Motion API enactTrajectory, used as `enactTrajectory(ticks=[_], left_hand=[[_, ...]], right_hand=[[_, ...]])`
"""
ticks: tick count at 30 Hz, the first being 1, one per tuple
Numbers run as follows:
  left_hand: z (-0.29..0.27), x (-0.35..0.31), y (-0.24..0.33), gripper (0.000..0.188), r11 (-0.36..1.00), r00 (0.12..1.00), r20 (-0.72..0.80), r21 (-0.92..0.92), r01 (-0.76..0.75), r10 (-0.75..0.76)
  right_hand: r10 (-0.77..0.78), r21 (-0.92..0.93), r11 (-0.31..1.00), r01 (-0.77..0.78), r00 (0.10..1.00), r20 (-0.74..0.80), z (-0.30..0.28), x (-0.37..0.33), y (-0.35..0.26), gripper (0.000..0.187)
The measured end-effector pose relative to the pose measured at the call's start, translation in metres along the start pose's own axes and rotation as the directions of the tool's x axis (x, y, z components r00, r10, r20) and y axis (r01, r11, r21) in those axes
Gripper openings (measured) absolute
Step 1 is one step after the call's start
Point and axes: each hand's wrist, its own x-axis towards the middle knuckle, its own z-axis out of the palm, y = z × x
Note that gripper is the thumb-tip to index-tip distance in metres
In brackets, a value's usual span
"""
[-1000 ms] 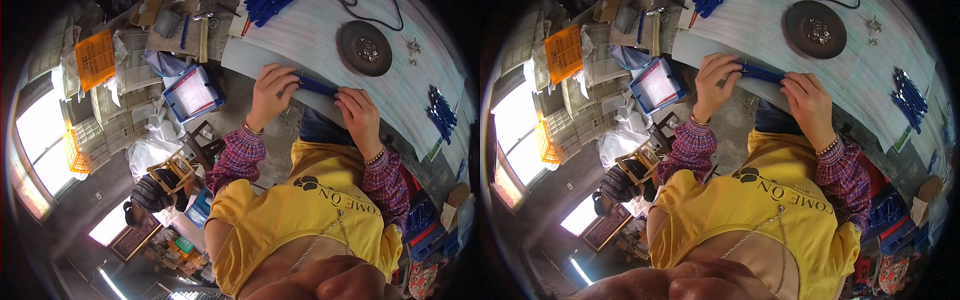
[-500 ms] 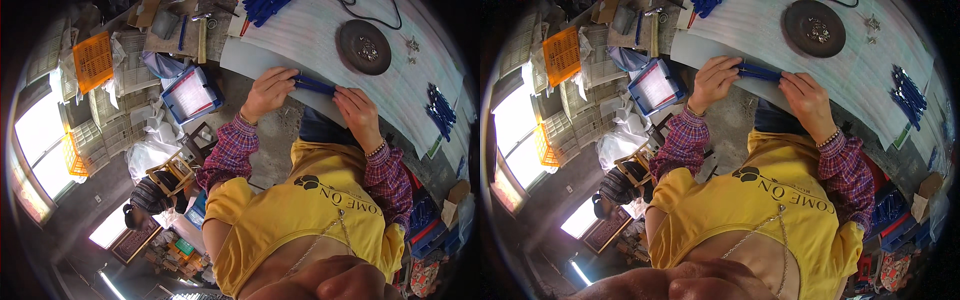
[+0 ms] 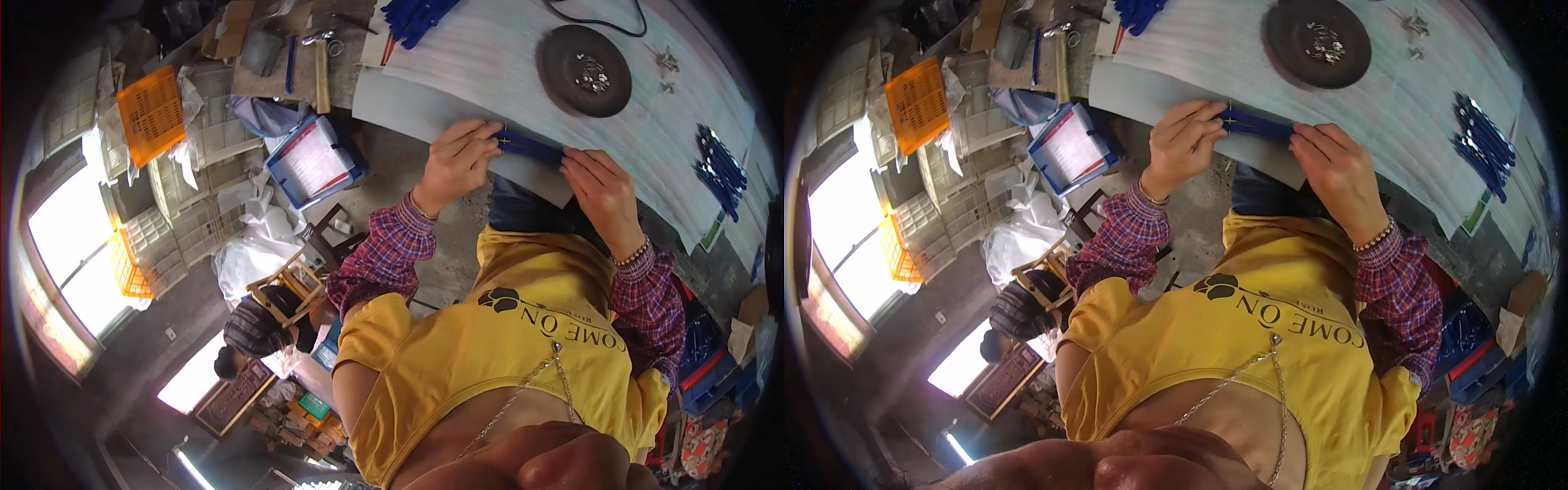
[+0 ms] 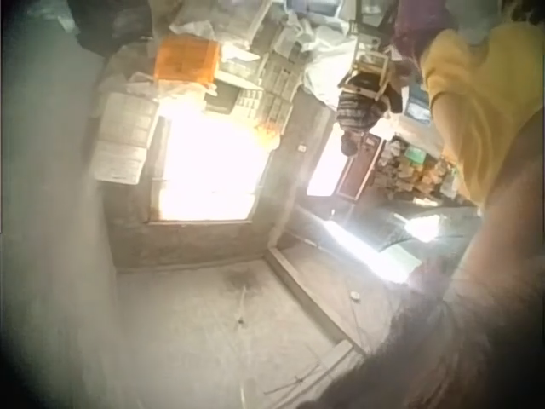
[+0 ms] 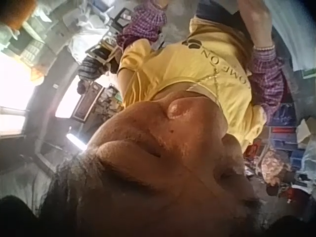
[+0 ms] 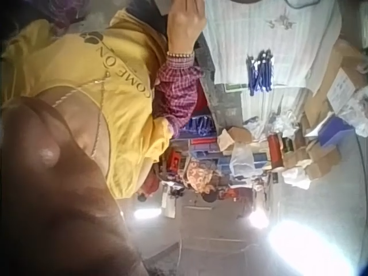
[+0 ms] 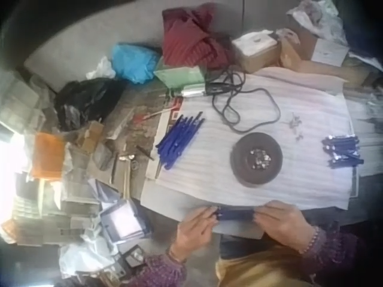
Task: Assembling small metal studs into blue plastic straps using a small hammer on a workbench.
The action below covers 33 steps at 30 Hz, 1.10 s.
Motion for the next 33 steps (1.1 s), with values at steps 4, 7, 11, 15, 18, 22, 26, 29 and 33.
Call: enactTrajectory(ticks=[4, 7, 11, 15, 18, 22, 26, 29, 33], left_hand=[[-0.005, 0.003, -0.001, 0.018, 0.999, 1.0, -0.004, -0.033, -0.004, 0.004], [-0.029, -0.002, -0.014, 0.017, 0.999, 0.999, 0.017, -0.005, 0.033, -0.033], [-0.029, -0.007, -0.017, 0.015, 0.992, 0.992, 0.012, -0.02, 0.123, -0.123], [-0.004, -0.006, -0.002, 0.016, 0.986, 0.991, 0.0, -0.092, 0.136, -0.136], [0.004, 0.004, 0.007, 0.015, 0.992, 0.998, 0.031, -0.109, 0.059, -0.056], [-0.005, 0.002, -0.001, 0.014, 0.992, 0.999, 0.025, -0.121, 0.045, -0.043], [-0.031, -0.004, -0.014, 0.013, 0.986, 0.989, 0.014, -0.069, 0.15, -0.149], [-0.026, -0.006, -0.013, 0.012, 0.989, 0.989, 0.024, -0.037, 0.146, -0.145], [0.004, 0.001, 0.007, 0.012, 0.986, 0.993, 0.028, -0.118, 0.114, -0.112]], right_hand=[[-0.033, -0.015, 0.999, 0.033, 0.999, -0.009, -0.001, 0.001, -0.002, 0.017], [-0.074, 0.014, 0.997, 0.074, 0.997, -0.011, 0.017, 0.018, -0.007, 0.017], [-0.1, 0.049, 0.994, 0.101, 0.995, -0.025, 0.028, 0.021, -0.003, 0.017], [-0.049, -0.017, 0.999, 0.048, 0.999, -0.01, 0.007, 0.002, -0.002, 0.017], [-0.028, -0.069, 0.997, 0.027, 1.0, -0.01, -0.005, -0.007, 0.003, 0.018], [-0.065, -0.028, 0.998, 0.065, 0.998, 0.0, 0.0, -0.003, 0.003, 0.018], [-0.138, 0.069, 0.988, 0.137, 0.99, 0.01, 0.024, 0.02, -0.003, 0.018], [-0.126, 0.06, 0.99, 0.125, 0.992, 0.01, 0.022, 0.02, 0.006, 0.017], [-0.057, -0.014, 0.998, 0.058, 0.998, 0.025, -0.006, -0.003, 0.008, 0.017]])
